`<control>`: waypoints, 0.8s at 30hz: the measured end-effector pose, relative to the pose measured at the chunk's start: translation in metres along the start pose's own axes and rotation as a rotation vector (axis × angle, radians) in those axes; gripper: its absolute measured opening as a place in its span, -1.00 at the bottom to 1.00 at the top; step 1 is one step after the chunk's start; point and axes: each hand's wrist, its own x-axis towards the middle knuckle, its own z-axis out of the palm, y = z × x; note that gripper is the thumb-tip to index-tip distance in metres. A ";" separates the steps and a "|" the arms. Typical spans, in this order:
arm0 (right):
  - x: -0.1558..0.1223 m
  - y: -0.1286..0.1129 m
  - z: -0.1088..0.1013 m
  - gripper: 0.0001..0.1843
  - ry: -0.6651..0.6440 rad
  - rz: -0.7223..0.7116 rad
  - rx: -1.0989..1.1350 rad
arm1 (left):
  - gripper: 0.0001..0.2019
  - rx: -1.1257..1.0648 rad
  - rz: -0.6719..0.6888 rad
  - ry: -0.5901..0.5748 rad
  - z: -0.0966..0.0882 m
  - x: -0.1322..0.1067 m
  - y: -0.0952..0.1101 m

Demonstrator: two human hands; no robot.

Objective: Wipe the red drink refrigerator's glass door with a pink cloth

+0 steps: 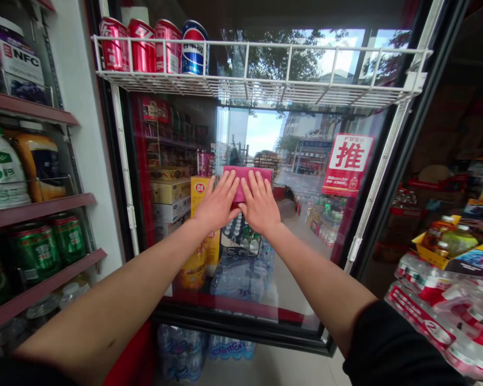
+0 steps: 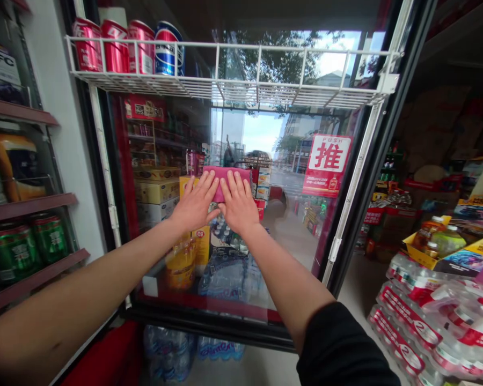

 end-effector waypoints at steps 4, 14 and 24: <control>-0.024 -0.017 0.016 -0.11 -0.056 0.004 0.039 | -0.08 -0.013 -0.002 -0.023 0.021 -0.030 0.004; -0.074 -0.056 0.048 -0.07 -0.205 -0.005 0.076 | -0.09 -0.043 -0.020 -0.076 0.065 -0.099 0.010; -0.137 -0.091 0.075 -0.13 -0.307 -0.092 0.110 | -0.06 -0.055 -0.016 -0.112 0.097 -0.180 0.029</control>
